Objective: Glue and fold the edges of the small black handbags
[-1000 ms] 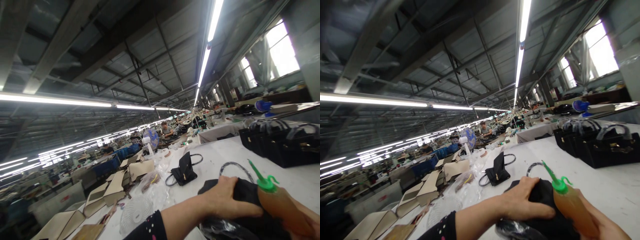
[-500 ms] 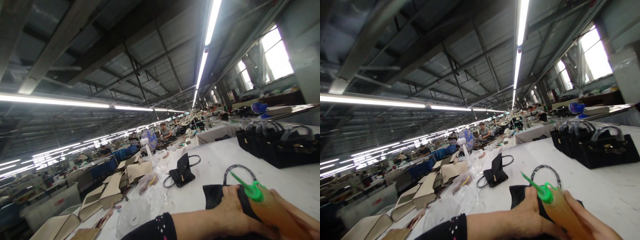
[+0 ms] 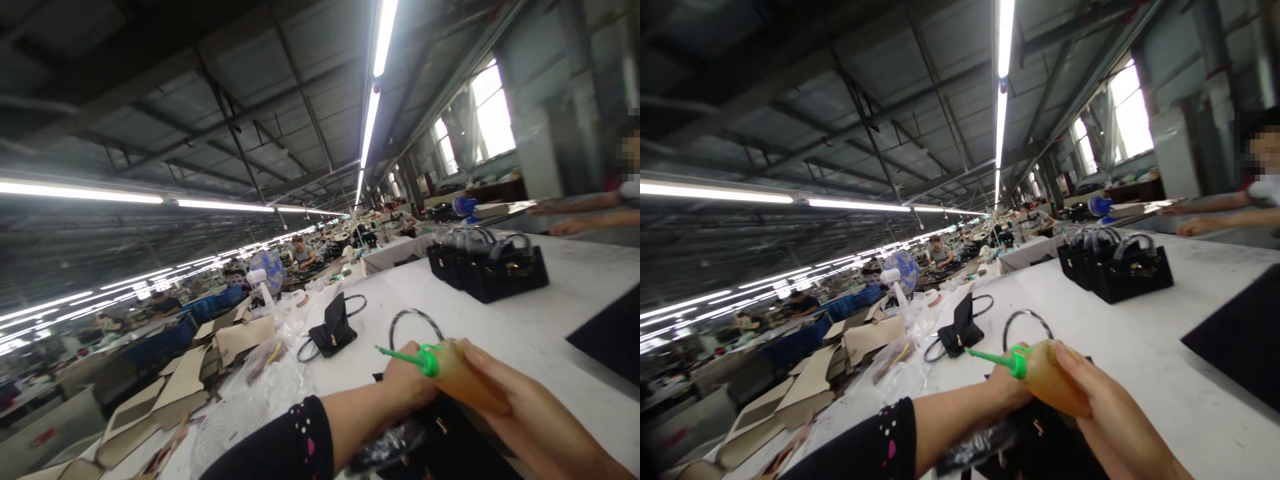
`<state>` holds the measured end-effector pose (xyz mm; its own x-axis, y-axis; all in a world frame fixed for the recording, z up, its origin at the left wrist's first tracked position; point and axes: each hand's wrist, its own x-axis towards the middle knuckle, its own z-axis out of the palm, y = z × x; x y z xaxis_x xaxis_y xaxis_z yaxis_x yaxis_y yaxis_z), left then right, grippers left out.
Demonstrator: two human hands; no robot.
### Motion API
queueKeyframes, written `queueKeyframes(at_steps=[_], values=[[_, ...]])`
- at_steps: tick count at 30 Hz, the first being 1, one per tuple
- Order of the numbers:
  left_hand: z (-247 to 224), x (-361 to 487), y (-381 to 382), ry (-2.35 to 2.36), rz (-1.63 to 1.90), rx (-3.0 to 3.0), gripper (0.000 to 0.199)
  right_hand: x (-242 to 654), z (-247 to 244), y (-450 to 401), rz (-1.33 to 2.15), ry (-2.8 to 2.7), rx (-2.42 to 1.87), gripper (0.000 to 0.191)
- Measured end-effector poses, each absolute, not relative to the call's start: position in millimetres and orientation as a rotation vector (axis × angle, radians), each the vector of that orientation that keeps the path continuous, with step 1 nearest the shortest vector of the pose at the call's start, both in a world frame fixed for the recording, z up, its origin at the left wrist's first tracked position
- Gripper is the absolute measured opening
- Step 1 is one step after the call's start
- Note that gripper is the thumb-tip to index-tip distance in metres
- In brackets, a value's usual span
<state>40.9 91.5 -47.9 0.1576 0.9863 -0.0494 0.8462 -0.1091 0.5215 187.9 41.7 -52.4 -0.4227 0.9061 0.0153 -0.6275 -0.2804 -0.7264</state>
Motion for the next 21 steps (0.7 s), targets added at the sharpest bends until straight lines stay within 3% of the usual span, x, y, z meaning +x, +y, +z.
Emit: queueKeyframes(at_steps=[7, 16, 21], values=[[-44.8, -2.7, 106.0, 2.08, 0.274, 2.024, 0.042, 245.0, -61.1, 45.4, 1.763, -0.533, -0.636, 0.023], [-46.6, -30.5, 94.1, 2.069, 0.272, 2.488, 0.022, 284.7, -112.7, 26.3, 1.742, -0.262, -0.893, 0.044], [-29.0, -35.1, 95.0, 1.784, 0.363, 2.583, 0.028, 291.8, -147.9, 15.0, 1.731, -0.307, -0.92, 0.043]])
